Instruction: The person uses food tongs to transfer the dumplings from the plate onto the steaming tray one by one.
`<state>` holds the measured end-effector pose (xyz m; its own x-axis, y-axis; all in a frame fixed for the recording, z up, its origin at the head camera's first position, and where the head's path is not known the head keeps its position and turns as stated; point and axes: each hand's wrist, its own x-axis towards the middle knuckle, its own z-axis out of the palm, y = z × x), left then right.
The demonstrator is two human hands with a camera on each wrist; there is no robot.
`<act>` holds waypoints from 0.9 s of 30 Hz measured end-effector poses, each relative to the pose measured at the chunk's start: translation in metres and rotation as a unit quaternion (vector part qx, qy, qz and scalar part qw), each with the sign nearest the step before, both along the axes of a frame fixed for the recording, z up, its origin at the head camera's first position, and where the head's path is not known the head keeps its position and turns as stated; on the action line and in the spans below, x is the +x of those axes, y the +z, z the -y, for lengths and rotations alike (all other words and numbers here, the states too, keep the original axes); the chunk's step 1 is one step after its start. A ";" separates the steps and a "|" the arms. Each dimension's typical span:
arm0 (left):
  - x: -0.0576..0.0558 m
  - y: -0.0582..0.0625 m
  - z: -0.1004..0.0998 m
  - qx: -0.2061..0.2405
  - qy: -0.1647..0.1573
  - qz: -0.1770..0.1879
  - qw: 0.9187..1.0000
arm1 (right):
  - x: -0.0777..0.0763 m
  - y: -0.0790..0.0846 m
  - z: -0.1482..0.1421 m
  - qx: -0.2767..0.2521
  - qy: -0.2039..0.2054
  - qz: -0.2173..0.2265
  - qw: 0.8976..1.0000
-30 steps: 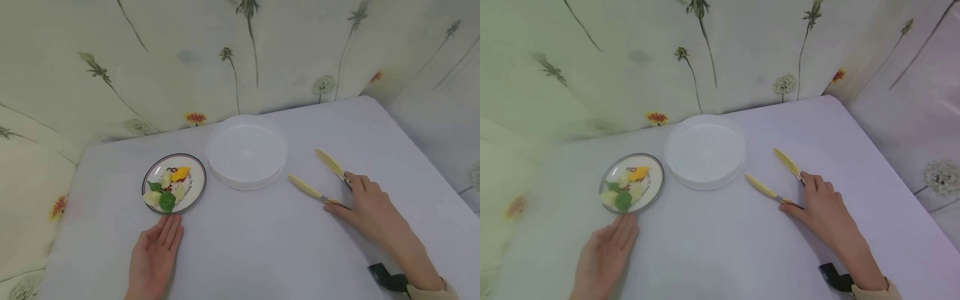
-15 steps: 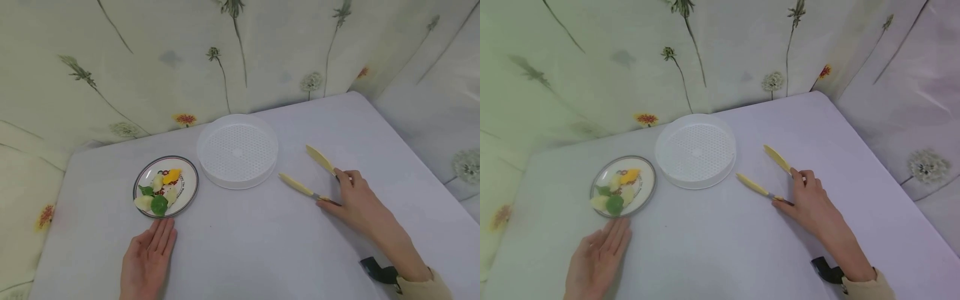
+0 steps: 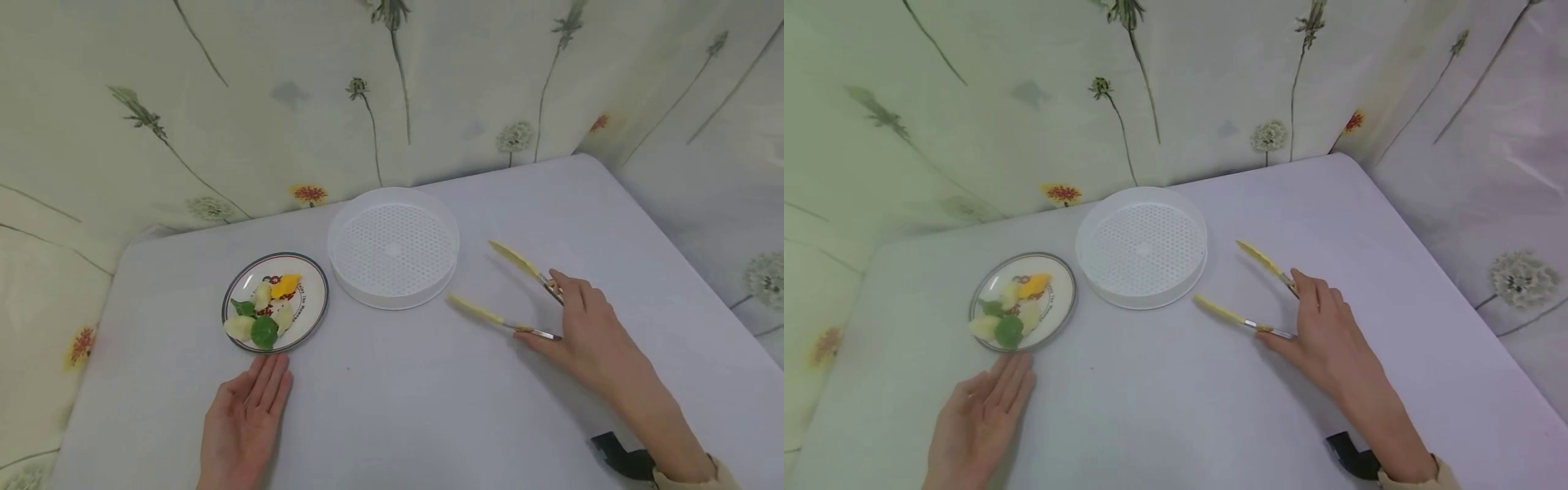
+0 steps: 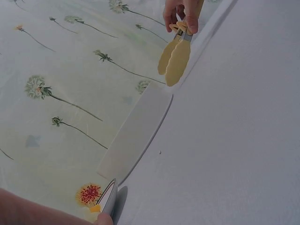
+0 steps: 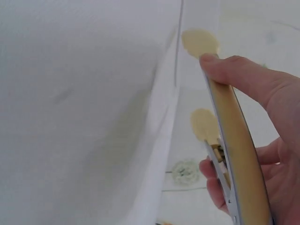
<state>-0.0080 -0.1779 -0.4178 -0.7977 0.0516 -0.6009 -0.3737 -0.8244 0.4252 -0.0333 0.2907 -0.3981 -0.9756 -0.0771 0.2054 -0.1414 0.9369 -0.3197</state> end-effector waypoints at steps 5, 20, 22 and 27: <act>0.001 0.001 0.001 0.006 0.000 0.000 1.000 | 0.005 0.010 0.010 -0.014 -0.035 0.033 0.999; 0.001 0.000 0.002 0.006 -0.006 -0.010 1.000 | 0.010 0.024 0.041 -0.016 0.022 -0.116 0.993; 0.001 0.000 0.001 0.005 -0.006 -0.004 1.000 | 0.011 0.025 0.046 -0.012 0.036 -0.131 0.991; 0.003 0.001 0.000 0.002 -0.007 0.001 1.000 | 0.012 0.032 0.058 0.003 0.088 -0.178 0.980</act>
<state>-0.0054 -0.1778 -0.4165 -0.7956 0.0658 -0.6022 -0.3863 -0.8209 0.4207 -0.0217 0.2325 -0.3657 -0.8142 -0.2397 0.5288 -0.4019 0.8900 -0.2153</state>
